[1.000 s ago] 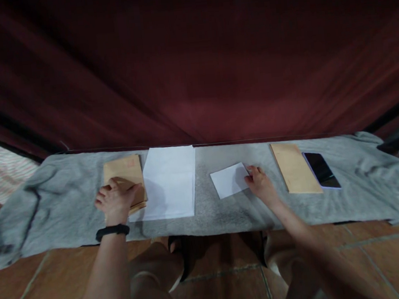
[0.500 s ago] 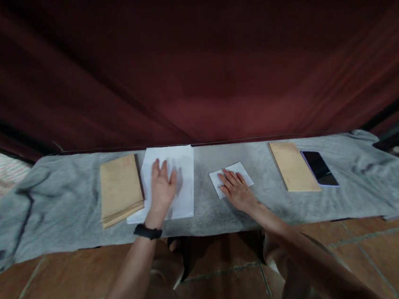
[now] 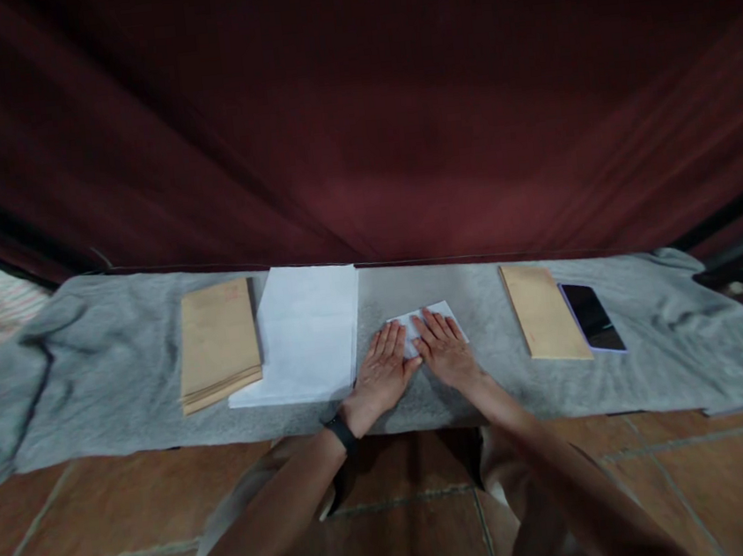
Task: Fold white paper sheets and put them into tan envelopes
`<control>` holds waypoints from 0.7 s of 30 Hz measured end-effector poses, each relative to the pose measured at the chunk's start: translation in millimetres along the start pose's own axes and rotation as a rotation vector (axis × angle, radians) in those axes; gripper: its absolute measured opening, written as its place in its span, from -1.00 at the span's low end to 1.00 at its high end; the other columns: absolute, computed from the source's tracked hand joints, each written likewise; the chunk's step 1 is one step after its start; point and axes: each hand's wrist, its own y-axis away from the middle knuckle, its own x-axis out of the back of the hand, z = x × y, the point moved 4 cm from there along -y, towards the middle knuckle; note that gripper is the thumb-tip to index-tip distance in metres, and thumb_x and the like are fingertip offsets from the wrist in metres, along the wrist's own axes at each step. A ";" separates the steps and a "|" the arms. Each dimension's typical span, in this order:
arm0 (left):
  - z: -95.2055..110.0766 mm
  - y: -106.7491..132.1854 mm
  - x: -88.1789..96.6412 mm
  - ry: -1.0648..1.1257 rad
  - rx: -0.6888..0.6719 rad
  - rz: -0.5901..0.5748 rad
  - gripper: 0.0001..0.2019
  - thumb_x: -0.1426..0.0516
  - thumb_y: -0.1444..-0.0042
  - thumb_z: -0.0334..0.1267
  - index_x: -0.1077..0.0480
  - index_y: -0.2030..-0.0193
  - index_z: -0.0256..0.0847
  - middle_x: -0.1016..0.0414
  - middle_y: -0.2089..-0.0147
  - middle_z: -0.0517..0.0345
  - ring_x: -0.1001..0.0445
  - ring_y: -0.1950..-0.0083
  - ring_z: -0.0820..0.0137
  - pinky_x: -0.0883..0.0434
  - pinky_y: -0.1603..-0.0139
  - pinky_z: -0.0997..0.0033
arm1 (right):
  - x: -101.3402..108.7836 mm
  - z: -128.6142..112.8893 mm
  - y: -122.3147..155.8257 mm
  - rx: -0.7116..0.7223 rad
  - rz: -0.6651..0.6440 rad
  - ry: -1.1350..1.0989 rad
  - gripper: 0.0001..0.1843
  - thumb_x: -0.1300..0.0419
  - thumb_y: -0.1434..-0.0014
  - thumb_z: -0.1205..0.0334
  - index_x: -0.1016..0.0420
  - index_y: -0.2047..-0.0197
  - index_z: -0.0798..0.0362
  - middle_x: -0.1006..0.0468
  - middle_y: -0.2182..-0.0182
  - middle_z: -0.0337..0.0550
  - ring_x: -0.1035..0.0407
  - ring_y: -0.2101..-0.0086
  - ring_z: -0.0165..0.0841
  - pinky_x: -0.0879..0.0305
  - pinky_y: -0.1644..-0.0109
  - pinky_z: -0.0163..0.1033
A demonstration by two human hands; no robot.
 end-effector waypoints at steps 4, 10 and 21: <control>2.2 -2.1 -0.7 -0.206 -0.004 -0.022 -0.37 0.03 -0.39 -0.05 -0.13 -0.47 -0.39 -0.07 -0.54 -0.24 0.00 -0.57 0.10 0.01 -0.55 -0.02 | 2.7 10.7 -1.3 -0.043 0.026 0.057 -0.42 0.07 -0.49 0.06 -0.19 -0.47 0.05 -0.15 -0.46 0.03 -0.07 -0.40 -0.06 0.08 -0.46 0.12; -38.6 -12.0 76.2 -0.454 0.235 0.115 -0.41 0.05 -0.38 -0.06 -0.20 -0.45 -0.32 -0.14 -0.52 -0.20 0.02 -0.57 0.02 0.14 -0.54 -0.19 | -1.0 16.8 -2.7 -0.073 0.041 0.136 -0.42 0.11 -0.49 0.05 -0.20 -0.47 0.04 -0.18 -0.45 0.01 -0.12 -0.38 -0.06 0.06 -0.45 0.12; -174.7 92.8 211.2 -0.421 1.132 0.408 -0.02 -0.25 -0.08 0.12 0.00 -0.46 -0.47 -0.33 -0.27 -0.58 -0.33 -0.31 -0.24 -0.32 -0.22 -0.15 | -2.6 19.7 -1.6 -0.061 0.021 0.161 -0.41 0.15 -0.49 0.03 -0.20 -0.47 0.02 -0.20 -0.44 0.00 -0.16 -0.36 -0.05 0.03 -0.42 0.16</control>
